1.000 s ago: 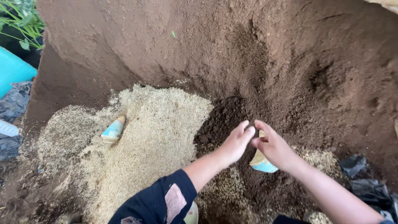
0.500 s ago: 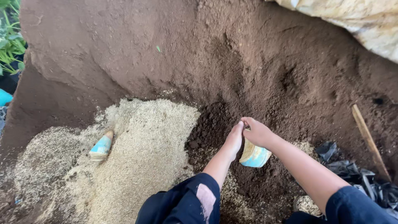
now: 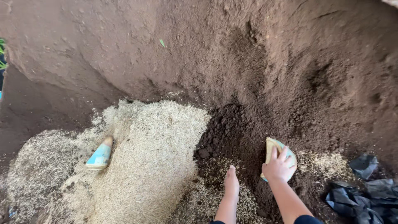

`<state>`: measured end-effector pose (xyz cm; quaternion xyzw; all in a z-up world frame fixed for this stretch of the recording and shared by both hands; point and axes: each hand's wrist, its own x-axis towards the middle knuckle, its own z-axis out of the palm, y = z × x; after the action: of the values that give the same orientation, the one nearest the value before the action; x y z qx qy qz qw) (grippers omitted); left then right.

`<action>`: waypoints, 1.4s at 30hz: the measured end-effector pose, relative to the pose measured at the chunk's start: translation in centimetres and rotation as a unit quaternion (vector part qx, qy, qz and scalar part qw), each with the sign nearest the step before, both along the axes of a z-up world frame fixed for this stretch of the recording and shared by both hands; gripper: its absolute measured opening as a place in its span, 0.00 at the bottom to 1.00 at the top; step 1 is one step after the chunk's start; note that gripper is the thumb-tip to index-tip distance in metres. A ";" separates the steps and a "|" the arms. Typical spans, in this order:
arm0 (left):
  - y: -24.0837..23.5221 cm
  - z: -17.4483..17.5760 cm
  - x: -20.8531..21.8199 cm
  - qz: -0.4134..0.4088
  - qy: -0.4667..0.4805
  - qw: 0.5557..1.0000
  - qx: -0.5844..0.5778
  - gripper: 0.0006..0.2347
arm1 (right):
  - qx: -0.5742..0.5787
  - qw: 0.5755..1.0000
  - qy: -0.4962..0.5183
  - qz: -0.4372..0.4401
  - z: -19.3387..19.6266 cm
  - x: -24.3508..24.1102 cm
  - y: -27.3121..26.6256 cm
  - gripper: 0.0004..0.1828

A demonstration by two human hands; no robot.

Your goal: The person scoops light-colored granular material from a pile and mixes it into a larger pile of dark soil using a small scoop and hands. The person then picks up a black plastic bag and places it on the mixed soil.

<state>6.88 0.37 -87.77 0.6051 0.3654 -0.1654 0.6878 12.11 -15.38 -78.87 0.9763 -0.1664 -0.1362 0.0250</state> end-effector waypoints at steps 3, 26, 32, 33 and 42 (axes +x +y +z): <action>0.6 -1.0 0.8 -0.025 -0.033 0.997 0.062 0.30 | -0.003 0.998 0.054 -0.008 2.0 1.6 -1.4 0.60; -1.5 2.9 0.0 -0.176 -0.014 0.970 0.167 0.27 | 0.081 0.953 -0.037 0.289 10.9 8.2 3.7 0.59; -0.5 -4.7 0.7 -0.021 -0.080 0.994 0.076 0.27 | 0.019 0.884 0.070 0.461 11.8 4.4 4.2 0.56; -0.4 -5.9 0.8 0.023 -0.086 0.995 0.044 0.27 | 0.006 0.872 0.082 0.482 12.3 4.3 4.7 0.56; 3.0 -9.9 -0.5 0.064 -0.016 0.993 0.096 0.25 | 0.137 0.826 0.023 0.547 9.3 6.3 18.0 0.58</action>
<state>6.34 3.36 -97.69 0.6461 0.4064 -0.0750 0.6417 18.40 2.64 -69.61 0.8975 0.4155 -0.1436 -0.0349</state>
